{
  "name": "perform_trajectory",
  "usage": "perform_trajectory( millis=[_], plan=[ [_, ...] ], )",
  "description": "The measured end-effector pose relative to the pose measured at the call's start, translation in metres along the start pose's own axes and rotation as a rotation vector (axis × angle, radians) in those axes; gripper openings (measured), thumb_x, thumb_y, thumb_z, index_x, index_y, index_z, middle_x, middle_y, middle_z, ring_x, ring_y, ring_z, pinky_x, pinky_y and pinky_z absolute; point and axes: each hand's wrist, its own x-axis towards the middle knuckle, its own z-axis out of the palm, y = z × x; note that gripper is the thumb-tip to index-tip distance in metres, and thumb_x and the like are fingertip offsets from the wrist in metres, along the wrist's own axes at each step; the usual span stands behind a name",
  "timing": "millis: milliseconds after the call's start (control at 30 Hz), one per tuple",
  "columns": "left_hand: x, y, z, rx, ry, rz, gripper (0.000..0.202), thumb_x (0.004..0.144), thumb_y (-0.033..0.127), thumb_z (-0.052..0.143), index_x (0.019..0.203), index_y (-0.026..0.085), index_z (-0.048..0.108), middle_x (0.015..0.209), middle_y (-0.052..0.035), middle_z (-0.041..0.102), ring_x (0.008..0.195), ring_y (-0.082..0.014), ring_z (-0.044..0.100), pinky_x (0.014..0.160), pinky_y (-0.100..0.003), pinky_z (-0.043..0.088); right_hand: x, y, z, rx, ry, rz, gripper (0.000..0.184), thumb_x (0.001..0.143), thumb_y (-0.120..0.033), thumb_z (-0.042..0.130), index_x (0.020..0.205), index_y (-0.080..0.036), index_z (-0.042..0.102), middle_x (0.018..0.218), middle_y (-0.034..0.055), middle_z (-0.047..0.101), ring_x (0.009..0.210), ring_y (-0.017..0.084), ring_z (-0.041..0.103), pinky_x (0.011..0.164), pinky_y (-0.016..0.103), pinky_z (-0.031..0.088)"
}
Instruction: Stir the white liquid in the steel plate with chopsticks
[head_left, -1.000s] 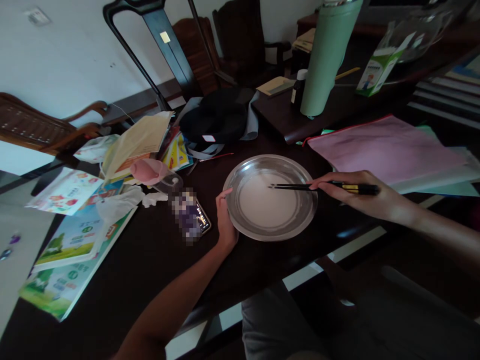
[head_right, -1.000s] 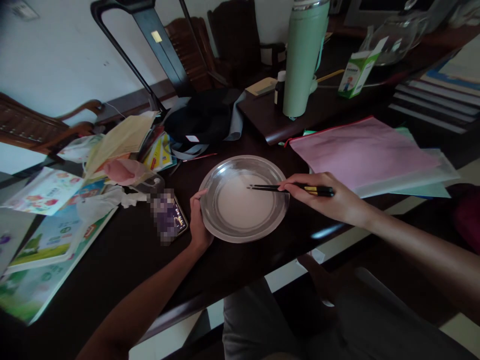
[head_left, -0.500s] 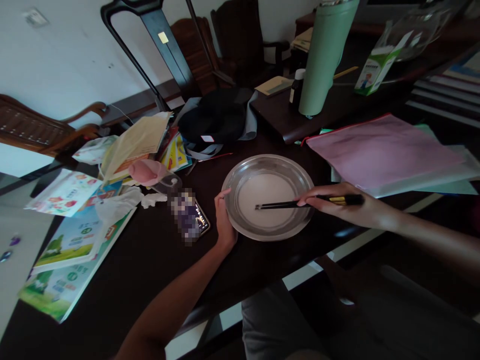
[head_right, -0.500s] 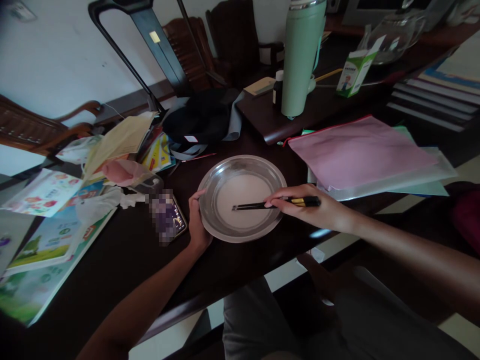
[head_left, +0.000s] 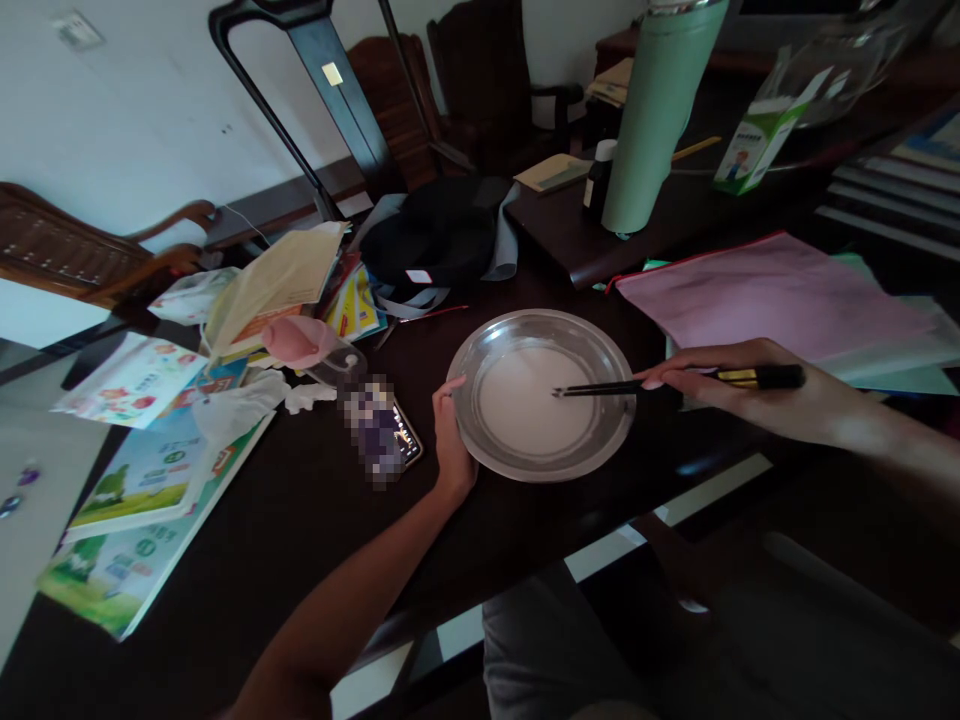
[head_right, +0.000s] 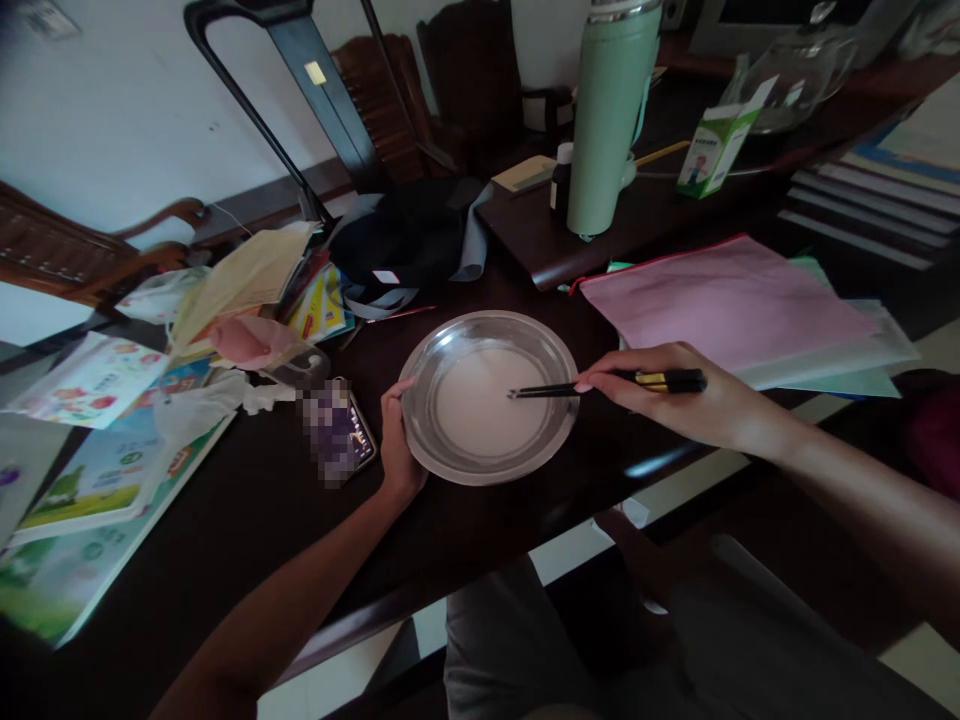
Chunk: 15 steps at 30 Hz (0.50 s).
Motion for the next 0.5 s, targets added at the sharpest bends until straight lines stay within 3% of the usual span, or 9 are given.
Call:
perform_trajectory(
  millis=[100, 233, 333, 500],
  plan=[
    [0.001, -0.001, 0.000, 0.026, -0.002, 0.016, 0.048, 0.107, 0.068, 0.047, 0.120, 0.028, 0.071, 0.131, -0.0066, 0.069, 0.132, -0.0265, 0.063, 0.120, -0.043, 0.046, -0.009, 0.001, -0.002, 0.045, -0.083, 0.039, 0.053, 0.094, -0.073, 0.066, 0.104, -0.026, 0.090, 0.099, 0.0088, 0.088, 0.082, 0.025, 0.078, 0.068, 0.036, 0.058],
    [0.001, -0.001, 0.000, 0.024, -0.003, 0.010, 0.048, 0.108, 0.066, 0.044, 0.120, 0.029, 0.071, 0.131, -0.0066, 0.068, 0.131, -0.0260, 0.063, 0.120, -0.043, 0.046, -0.008, -0.002, 0.013, 0.133, -0.170, 0.010, 0.048, 0.097, -0.068, 0.066, 0.104, -0.028, 0.090, 0.106, 0.0086, 0.089, 0.087, 0.026, 0.081, 0.076, 0.036, 0.062],
    [0.001, -0.001, -0.001, 0.036, -0.015, 0.022, 0.045, 0.108, 0.065, 0.046, 0.121, 0.029, 0.071, 0.129, -0.0064, 0.069, 0.128, -0.0256, 0.064, 0.118, -0.042, 0.048, 0.000, -0.006, 0.031, 0.211, -0.175, -0.059, 0.037, 0.100, -0.057, 0.068, 0.106, -0.028, 0.089, 0.105, 0.0066, 0.089, 0.095, 0.026, 0.083, 0.088, 0.036, 0.063],
    [0.001, -0.002, -0.003, 0.050, -0.051, 0.107, 0.048, 0.100, 0.073, 0.058, 0.117, 0.030, 0.072, 0.132, -0.0065, 0.067, 0.129, -0.0272, 0.062, 0.120, -0.043, 0.045, 0.016, -0.008, 0.049, 0.221, -0.142, -0.081, 0.033, 0.102, -0.051, 0.064, 0.109, -0.028, 0.088, 0.112, 0.0051, 0.089, 0.104, 0.026, 0.083, 0.091, 0.035, 0.064]
  ],
)
